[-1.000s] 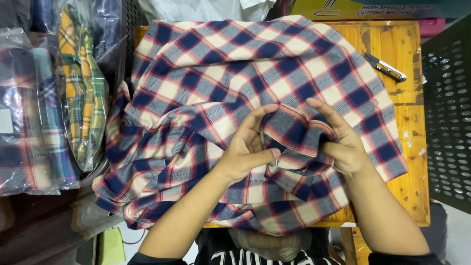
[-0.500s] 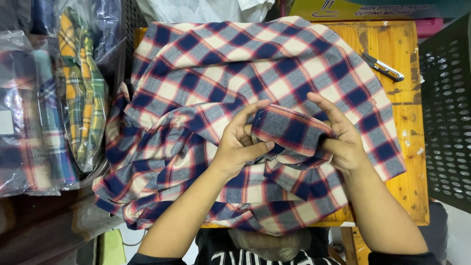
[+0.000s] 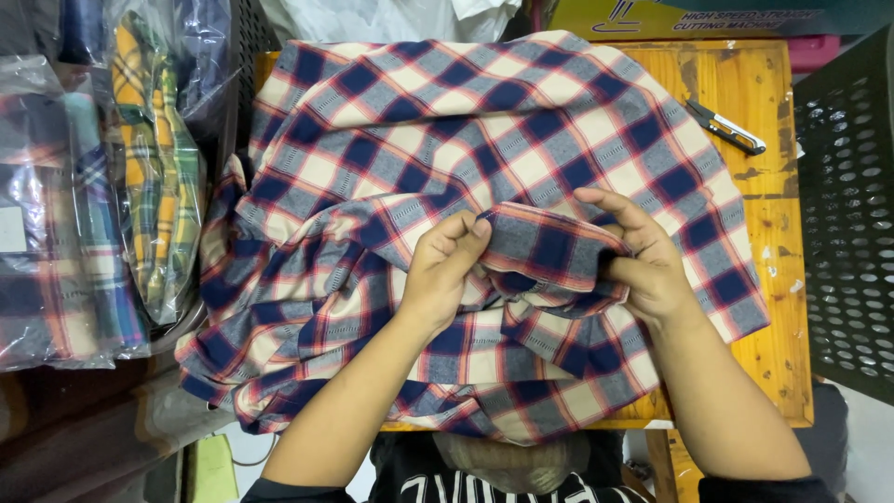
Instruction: The person unfolds a plaid shirt on a wooden table, smooths the fabric, and folds it into a compact shape. They then use a small knife to cut a tag from the shirt's collar area.
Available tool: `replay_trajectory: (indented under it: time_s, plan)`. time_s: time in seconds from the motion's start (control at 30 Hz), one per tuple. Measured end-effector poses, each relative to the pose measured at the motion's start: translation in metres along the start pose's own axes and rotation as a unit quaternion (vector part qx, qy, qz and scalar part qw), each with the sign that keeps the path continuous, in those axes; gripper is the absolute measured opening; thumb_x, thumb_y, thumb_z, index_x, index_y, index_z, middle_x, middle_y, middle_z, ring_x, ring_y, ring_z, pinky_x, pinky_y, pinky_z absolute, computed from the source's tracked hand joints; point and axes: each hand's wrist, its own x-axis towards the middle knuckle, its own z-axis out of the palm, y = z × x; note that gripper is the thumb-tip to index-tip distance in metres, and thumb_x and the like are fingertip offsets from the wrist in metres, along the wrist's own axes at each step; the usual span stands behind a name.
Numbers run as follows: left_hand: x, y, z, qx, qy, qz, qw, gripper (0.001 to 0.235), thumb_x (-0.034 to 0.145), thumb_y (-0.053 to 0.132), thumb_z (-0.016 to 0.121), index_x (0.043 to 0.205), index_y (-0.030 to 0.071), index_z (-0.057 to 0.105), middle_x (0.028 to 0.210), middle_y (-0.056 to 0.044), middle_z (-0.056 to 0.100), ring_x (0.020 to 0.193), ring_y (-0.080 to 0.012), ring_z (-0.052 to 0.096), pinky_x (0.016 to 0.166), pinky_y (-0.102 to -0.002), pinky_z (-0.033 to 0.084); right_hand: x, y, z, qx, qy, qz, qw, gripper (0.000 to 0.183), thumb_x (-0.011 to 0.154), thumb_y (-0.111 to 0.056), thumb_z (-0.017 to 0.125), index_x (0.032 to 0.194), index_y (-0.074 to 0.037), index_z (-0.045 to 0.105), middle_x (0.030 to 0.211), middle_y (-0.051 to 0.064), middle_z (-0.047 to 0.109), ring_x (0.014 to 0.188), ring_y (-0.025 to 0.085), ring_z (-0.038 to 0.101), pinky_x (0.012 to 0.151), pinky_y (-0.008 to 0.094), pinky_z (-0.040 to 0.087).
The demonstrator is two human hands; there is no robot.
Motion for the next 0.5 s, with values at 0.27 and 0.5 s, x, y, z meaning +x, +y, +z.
replay_trajectory:
  time_s: [0.27, 0.5]
  plan:
    - [-0.003, 0.006, 0.003, 0.025, -0.091, 0.063, 0.994, 0.056, 0.073, -0.001, 0.065, 0.123, 0.004, 0.041, 0.108, -0.008, 0.058, 0.096, -0.0116, 0.055, 0.082, -0.023, 0.046, -0.004, -0.001, -0.002, 0.036, -0.026, -0.079, 0.996, 0.083, 0.055, 0.023, 0.045, 0.132, -0.003, 0.031, 0.099, 0.022, 0.058, 0.083, 0.028, 0.064, 0.064, 0.031, 0.054]
    - [-0.008, 0.015, 0.012, 0.013, -0.148, 0.055, 0.987, 0.081, 0.071, -0.004, 0.063, 0.137, 0.01, 0.019, 0.113, -0.005, 0.051, 0.097, -0.0118, 0.053, 0.086, -0.023, 0.045, -0.025, 0.032, -0.057, 0.065, 0.071, -0.111, 0.989, 0.043, 0.053, 0.022, 0.044, 0.091, 0.007, 0.056, 0.082, 0.026, 0.061, 0.069, 0.032, 0.066, 0.071, 0.041, 0.053]
